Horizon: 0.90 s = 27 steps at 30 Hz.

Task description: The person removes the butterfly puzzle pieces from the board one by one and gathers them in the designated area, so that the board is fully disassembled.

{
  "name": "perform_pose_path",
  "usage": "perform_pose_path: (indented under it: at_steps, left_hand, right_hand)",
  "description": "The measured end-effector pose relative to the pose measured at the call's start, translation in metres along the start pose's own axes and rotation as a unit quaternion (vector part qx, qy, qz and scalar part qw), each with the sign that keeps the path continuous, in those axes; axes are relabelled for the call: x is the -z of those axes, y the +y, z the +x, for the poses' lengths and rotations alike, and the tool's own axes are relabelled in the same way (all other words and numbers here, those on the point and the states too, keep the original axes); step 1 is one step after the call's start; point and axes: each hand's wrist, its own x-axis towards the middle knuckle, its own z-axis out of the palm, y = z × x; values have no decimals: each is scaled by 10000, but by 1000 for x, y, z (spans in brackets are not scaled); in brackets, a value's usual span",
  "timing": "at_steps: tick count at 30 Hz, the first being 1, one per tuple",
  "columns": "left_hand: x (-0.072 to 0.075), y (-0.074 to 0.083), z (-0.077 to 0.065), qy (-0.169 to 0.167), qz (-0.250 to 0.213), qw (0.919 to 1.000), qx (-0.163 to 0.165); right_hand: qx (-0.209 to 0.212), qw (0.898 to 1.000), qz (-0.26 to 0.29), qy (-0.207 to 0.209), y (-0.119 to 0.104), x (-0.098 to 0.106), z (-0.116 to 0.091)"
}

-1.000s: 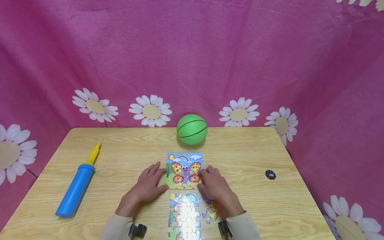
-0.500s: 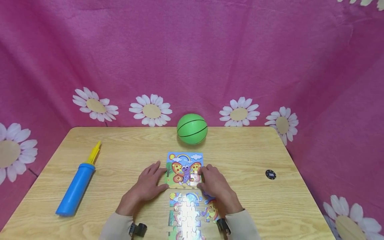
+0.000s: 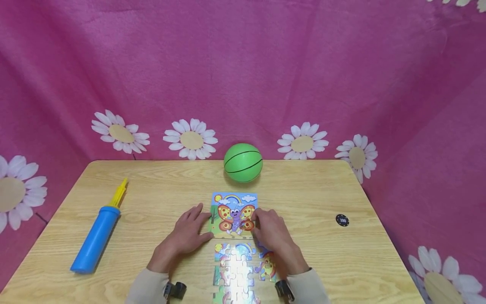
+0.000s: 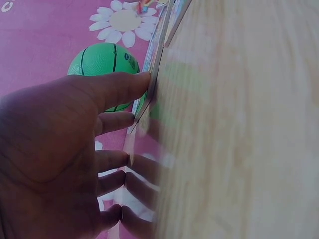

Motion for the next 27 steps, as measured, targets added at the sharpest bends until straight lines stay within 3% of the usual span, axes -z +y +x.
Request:
perform_pose_path:
  at_steps: [8, 14, 27]
  left_hand:
    - [-1, 0, 0, 31, 12, 10000, 2]
    - [-1, -1, 1, 32, -10, 10000, -29]
    - [0, 0, 0, 56, 11, 10000, -44]
  right_hand:
    - [228, 9965, 741, 309, 6, 2, -7]
    - [89, 9920, 1256, 84, 12, 5, -17]
    - [71, 9873, 1504, -504, 22, 10, -41]
